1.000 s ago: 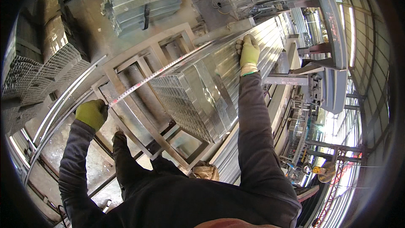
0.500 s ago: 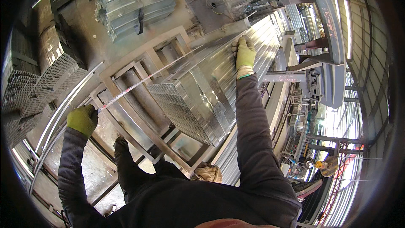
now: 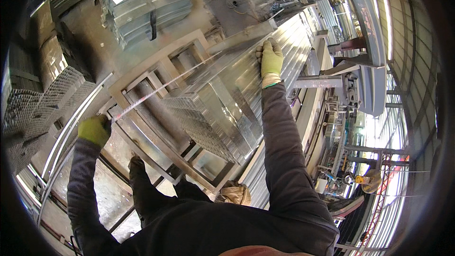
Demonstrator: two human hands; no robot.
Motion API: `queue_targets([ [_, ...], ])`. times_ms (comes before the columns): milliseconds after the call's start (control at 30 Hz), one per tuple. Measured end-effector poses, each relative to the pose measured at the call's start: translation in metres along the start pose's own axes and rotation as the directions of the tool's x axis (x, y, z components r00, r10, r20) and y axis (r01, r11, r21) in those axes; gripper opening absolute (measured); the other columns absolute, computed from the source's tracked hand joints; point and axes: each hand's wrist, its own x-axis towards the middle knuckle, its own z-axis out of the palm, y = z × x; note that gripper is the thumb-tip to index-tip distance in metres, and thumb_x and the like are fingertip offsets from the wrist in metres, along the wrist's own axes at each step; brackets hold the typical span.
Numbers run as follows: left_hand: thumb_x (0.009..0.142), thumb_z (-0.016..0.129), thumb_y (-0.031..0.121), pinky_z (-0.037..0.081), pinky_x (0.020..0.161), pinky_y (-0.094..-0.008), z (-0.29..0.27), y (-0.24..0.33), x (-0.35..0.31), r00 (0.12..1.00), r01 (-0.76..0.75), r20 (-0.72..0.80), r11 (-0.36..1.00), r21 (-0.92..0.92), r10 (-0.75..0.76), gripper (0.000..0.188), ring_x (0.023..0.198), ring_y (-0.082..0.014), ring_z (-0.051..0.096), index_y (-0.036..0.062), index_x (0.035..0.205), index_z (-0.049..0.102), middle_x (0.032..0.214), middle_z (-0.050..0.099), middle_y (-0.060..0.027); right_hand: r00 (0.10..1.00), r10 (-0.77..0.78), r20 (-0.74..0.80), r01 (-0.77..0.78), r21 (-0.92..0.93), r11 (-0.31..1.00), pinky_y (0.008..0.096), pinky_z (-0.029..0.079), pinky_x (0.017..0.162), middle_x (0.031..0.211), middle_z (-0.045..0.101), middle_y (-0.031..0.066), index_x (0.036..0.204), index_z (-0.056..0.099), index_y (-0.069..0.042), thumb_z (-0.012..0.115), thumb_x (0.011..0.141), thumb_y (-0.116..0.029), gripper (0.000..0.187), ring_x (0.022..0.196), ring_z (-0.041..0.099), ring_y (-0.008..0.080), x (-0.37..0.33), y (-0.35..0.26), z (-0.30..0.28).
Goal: The person repeatedly measures a large corrugated metal sheet with a tape measure, repositioning it multiple times on a metal frame. They also briefly operate a nearby control panel with buttons.
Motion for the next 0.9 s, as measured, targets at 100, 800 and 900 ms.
queue_targets([
  [100, 0.09, 0.066, 0.03, 0.054, 0.067, -0.0512, 0.0, -0.025, -0.037, 0.999, -0.002, -0.045, 0.995, -0.102, -0.003, 0.021, 0.077, -0.0413, 0.068, 0.0093, 0.084, 0.068, 0.079, 0.07, -0.0171, 1.0, -0.014, -0.005, 0.014, 0.0, 1.0, 0.0236, 0.044, 0.051, 0.078, 0.065, 0.0054, 0.131, 0.057, -0.001, 0.059, 0.104, -0.021, 0.034, 0.058, 0.058, 0.0108, 0.0, 0.001, 0.0],
  [800, 0.087, 0.07, 0.016, 0.054, 0.07, -0.0449, 0.039, -0.101, -0.122, 0.995, 0.078, 0.086, 0.938, -0.337, -0.052, 0.013, 0.078, -0.0421, 0.068, 0.0025, 0.088, 0.071, 0.082, 0.069, -0.0223, 0.999, -0.045, -0.02, 0.045, 0.033, 0.998, 0.0229, 0.046, 0.055, 0.079, 0.064, 0.0043, 0.133, 0.056, 0.001, 0.06, 0.102, -0.02, 0.037, 0.062, 0.058, 0.0094, -0.004, 0.001, 0.004],
  [900, 0.086, 0.07, 0.013, 0.055, 0.073, -0.0432, 0.042, -0.109, -0.112, 0.994, 0.102, 0.079, 0.922, -0.374, -0.077, 0.013, 0.079, -0.0395, 0.07, 0.0021, 0.092, 0.072, 0.085, 0.07, -0.022, 0.997, -0.069, -0.019, 0.069, 0.024, 0.997, 0.0243, 0.049, 0.058, 0.082, 0.063, 0.005, 0.133, 0.055, 0.004, 0.06, 0.103, -0.018, 0.038, 0.066, 0.059, 0.0105, -0.004, 0.002, 0.003],
])
